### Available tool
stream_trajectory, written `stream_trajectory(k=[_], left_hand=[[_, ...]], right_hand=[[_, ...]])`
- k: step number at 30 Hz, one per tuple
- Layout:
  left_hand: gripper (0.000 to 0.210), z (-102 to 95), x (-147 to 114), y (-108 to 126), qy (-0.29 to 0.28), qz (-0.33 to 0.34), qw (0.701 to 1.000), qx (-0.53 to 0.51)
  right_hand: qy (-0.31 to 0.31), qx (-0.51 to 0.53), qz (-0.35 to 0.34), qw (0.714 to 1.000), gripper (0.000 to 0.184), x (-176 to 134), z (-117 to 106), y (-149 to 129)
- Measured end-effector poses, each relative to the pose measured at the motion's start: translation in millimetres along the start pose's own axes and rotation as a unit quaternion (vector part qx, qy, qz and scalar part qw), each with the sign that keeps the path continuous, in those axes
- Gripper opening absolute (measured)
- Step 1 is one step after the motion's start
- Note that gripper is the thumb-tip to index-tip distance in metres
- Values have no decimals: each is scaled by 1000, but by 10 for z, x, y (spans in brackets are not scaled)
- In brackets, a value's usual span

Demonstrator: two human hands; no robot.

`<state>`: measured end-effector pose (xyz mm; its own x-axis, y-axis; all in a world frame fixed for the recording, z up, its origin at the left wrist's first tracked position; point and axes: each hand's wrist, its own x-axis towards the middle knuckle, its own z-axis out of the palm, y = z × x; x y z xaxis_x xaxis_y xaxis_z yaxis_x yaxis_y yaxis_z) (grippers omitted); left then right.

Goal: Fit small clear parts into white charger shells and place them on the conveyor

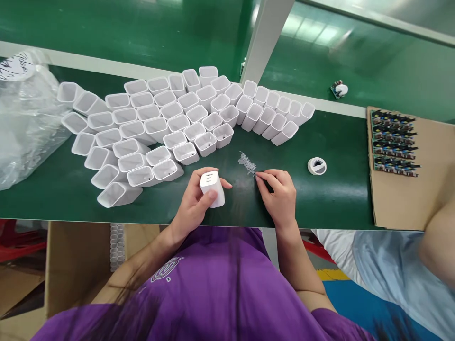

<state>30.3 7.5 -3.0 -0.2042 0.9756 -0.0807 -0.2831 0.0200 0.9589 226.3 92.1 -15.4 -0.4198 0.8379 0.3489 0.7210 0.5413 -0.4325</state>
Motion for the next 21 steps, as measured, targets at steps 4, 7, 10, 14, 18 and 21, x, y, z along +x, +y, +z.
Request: stream_trajectory(k=[4,7,10,14,18,21], left_hand=[[46,1,-5,5,-7,3,1000,-1],[46,-2,-10,14,-6,7,1000,20],[44,0,-17,19,-3,5,999,45],[43,8,-24,13,-5,4,998,62],[43,5,-32,-6,-8,0,998,69],[45,1,-44,-16,-15,-5,997,74]], right_hand=[[4,-13,-12,1000,18,-2,0,-5],[6,-26,-23,999,16,1,2,-9],[11,-33,-33,999,14,1,1,-10],[-5,-19,-22,1000,14,-3,-31,-11],[-30,-1,-10,999,13,1,-70,-34],[-28,-27,-24,999,14,19,-57,-64]])
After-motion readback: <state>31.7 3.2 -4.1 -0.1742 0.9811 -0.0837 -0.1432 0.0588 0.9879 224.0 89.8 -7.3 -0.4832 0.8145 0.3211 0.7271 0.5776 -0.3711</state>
